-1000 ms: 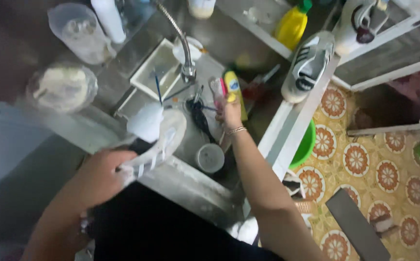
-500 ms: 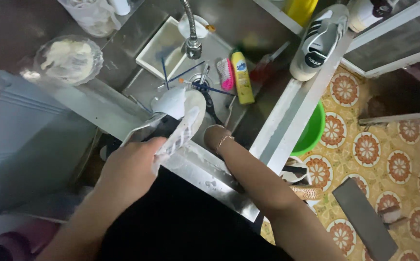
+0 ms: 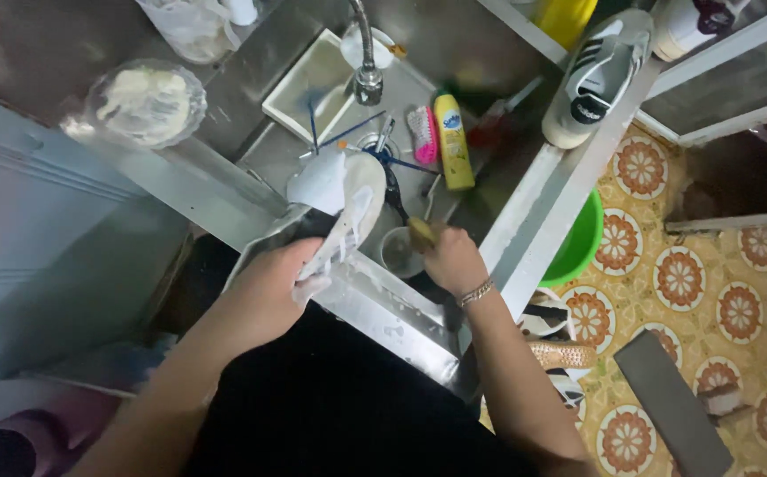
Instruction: Cleaning white sneakers in a sink using a brush and soapy water.
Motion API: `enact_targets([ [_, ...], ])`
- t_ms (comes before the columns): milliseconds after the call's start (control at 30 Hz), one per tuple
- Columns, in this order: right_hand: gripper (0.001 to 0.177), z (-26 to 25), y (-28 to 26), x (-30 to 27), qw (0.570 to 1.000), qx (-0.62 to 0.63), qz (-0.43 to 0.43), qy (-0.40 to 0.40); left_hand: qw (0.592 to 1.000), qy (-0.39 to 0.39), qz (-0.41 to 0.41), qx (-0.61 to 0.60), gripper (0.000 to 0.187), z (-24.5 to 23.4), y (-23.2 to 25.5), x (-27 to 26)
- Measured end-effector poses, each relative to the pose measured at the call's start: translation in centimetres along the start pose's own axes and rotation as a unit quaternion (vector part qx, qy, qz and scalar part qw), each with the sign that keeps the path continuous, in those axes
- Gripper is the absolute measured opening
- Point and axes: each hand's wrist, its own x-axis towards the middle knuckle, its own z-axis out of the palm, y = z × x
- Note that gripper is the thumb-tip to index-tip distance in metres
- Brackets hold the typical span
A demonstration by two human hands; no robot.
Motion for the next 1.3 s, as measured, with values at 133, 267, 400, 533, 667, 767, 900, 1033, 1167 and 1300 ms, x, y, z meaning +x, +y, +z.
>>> enact_targets([
  [133, 0.032, -0.7, 0.0, -2.6, 0.958, 0.204, 0.020, 0.201, 0.998, -0.049, 0.024, -0.035, 0.046, 1.2, -0.6, 1.8],
  [267, 0.039, 0.4, 1.5, -3.5, 0.811, 0.534, 0.028, 0.238, 0.991, -0.090, -0.025, -0.094, 0.036, 2.1, -0.1, 2.5],
  [400, 0.040, -0.6, -3.1, -6.3, 0.757, 0.605, 0.002, 0.248, 0.963, -0.108, -0.033, -0.245, 0.045, 3.7, -0.4, 3.1],
  [533, 0.037, -0.5, -6.7, -7.3, 0.846, 0.356, -0.179, 0.354, 0.892, -0.193, -0.083, -0.401, 0.062, 4.5, 0.2, 4.1],
  [667, 0.034, 0.2, -7.4, -7.6, 0.835, 0.228, -0.320, 0.385, 0.844, -0.219, 0.036, -0.488, 0.074, 5.2, -1.7, 5.2],
  [767, 0.026, 0.5, -5.9, -6.6, 0.823, 0.235, -0.358, 0.373, 0.804, -0.264, 0.067, -0.529, 0.074, 5.3, -2.5, 5.3],
  [900, 0.024, -0.8, -5.2, -5.4, 0.824, 0.255, -0.301, 0.406, 0.831, -0.246, 0.008, -0.500, 0.078, 5.1, 0.6, 5.0],
  [1033, 0.025, -0.6, -6.0, -6.7, 0.815, 0.267, -0.340, 0.386, 0.809, -0.259, -0.001, -0.527, 0.067, 6.7, -2.5, 6.2],
  [1167, 0.029, -1.6, -4.2, -5.9, 0.829, 0.263, -0.318, 0.379, 0.862, -0.225, -0.025, -0.454, 0.058, 7.4, -1.7, 6.7],
  [1300, 0.033, -0.8, -3.5, -6.3, 0.851, 0.274, -0.217, 0.391, 0.922, -0.176, 0.058, -0.338, 0.070, 7.5, -0.2, 6.5],
])
